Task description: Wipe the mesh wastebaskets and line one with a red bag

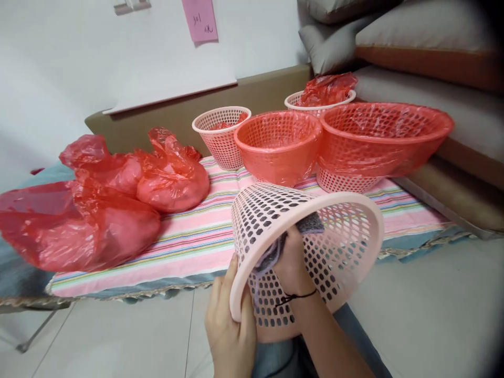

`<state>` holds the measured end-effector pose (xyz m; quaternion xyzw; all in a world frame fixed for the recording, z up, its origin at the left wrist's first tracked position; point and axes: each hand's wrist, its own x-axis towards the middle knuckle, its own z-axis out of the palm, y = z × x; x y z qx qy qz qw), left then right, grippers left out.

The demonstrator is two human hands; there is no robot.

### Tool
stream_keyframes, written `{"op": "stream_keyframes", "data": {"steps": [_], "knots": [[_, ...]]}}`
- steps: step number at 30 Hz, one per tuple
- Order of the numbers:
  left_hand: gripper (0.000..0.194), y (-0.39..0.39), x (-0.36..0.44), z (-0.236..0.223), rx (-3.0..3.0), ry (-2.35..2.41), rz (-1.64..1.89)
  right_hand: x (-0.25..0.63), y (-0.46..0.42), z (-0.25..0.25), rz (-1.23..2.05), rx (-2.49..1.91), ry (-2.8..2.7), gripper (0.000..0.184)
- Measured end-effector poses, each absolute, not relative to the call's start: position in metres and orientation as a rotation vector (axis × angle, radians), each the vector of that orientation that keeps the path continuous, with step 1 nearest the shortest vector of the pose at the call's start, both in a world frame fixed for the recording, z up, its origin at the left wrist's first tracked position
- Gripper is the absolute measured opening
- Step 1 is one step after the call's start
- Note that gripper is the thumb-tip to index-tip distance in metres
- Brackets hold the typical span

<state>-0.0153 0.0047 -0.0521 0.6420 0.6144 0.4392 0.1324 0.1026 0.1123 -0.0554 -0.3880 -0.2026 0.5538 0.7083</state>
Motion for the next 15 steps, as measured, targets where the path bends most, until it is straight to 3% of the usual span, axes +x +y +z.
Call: {"op": "stream_keyframes", "data": {"steps": [5, 12, 15], "knots": [[0.044, 0.016, -0.017, -0.05, 1.567, 1.817, 1.356, 0.088, 0.095, -0.059, 1.186, -0.949, -1.175, 0.016], [0.059, 0.025, -0.029, -0.04, 1.228, 1.833, 1.436, 0.109, 0.087, -0.061, 0.975, -1.146, -1.939, 0.038], [0.059, 0.023, -0.029, -0.044, 1.242, 1.853, 1.413, 0.114, 0.085, -0.056, 0.967, -1.224, -1.773, 0.028]]}}
